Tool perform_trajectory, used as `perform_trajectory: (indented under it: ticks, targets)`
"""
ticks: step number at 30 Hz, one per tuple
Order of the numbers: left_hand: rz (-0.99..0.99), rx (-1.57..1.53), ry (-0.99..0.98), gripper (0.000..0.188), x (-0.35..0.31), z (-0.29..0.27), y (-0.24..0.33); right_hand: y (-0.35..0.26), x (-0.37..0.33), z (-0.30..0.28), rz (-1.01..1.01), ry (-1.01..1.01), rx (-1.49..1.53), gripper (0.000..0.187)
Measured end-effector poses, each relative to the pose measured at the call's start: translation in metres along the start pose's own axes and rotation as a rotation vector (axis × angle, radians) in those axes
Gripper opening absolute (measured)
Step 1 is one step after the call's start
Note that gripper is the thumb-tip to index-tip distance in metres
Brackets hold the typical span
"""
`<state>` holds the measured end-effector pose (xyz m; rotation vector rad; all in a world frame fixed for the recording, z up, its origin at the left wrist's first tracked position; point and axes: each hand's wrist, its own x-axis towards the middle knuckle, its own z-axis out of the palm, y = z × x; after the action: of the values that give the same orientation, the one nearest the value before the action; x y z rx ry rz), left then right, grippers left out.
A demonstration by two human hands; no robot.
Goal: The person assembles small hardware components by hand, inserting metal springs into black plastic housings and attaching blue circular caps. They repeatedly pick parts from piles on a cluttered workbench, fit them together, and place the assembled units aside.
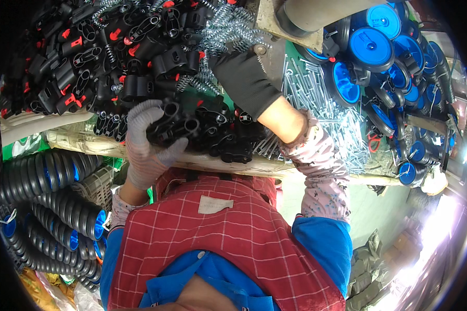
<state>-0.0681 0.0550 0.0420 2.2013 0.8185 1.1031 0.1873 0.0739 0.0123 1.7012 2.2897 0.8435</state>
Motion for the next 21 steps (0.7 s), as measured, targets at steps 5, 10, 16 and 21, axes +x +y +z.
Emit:
perform_trajectory:
  ticks: [5, 10, 16, 21]
  targets:
    - [-0.067, -0.025, 0.001, 0.053, 0.031, 0.024, -0.002, 0.038, -0.028, -0.04, 0.225, 0.072, 0.794, 0.015]
    - [0.088, 0.069, -0.251, 0.047, 0.062, 0.068, -0.013, 0.062, -0.077, -0.052, 0.645, 0.101, 1.181, 0.019]
    - [-0.055, 0.101, -0.497, 0.052, 0.061, 0.073, -0.019, 0.051, -0.11, -0.039, 0.777, 0.058, 1.646, 0.022]
    - [0.049, -0.015, -0.304, 0.054, 0.06, 0.063, 0.012, 0.035, -0.097, -0.061, 0.663, -0.133, 1.843, 0.02]
